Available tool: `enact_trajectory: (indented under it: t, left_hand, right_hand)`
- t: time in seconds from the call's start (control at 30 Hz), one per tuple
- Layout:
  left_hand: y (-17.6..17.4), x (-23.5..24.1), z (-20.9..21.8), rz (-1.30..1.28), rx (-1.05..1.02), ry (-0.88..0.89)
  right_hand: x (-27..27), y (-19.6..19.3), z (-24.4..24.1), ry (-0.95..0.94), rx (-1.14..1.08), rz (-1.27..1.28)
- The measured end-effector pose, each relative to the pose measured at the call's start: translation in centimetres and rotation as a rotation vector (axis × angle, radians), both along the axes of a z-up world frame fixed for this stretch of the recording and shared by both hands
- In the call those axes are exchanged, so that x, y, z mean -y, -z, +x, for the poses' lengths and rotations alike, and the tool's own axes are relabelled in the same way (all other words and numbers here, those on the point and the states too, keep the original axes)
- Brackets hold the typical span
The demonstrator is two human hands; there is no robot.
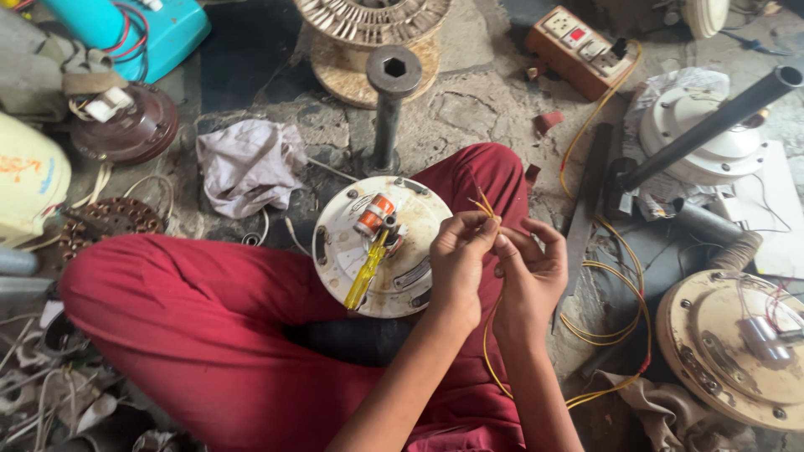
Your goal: The person sits on the floor and uses a screwdriver to tighten screws on a small electric motor. They then connect a yellow wire to the motor terminals.
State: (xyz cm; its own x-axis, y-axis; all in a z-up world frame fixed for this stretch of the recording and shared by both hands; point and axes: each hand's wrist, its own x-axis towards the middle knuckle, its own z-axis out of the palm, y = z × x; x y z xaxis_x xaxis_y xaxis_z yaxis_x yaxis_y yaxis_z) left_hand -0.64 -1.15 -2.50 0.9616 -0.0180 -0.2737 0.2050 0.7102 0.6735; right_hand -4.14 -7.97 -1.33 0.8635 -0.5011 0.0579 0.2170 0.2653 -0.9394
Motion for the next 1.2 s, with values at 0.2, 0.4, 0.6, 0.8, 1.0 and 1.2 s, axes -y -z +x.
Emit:
enact_trajectory:
  t: [0.2, 0.4, 0.6, 0.8, 1.0, 1.2]
  left_hand:
    - [-0.6, 0.3, -0.3, 0.000, -0.014, -0.029]
    - [-1.4, -0.1, -0.6, -0.006, 0.013, -0.037]
    - [-1.4, -0.2, -0.5, -0.044, -0.005, -0.064]
    - [-0.1, 0.2, -0.4, -0.012, -0.055, -0.045]
    - [-8.1, -3.4, -5.6, 0.531, 0.239, -0.106]
    - [-10.4, -15.2, -7.7, 1.686, 0.439, -0.338]
  right_hand:
    - [0.6, 0.7, 0.3, -0.050, 0.048, 0.058]
    - [1.4, 0.4, 0.5, -0.076, 0.105, -0.015]
    - [0.5, -0.5, -0.1, -0.082, -0.043, 0.078]
    - [0.1, -0.5, -0.7, -0.053, 0.062, 0.006]
    - [1.5, 0.1, 0.4, -0.118, 0.171, -0.009]
    - [3.6, 0.6, 1.9, -0.249, 0.049, -0.212]
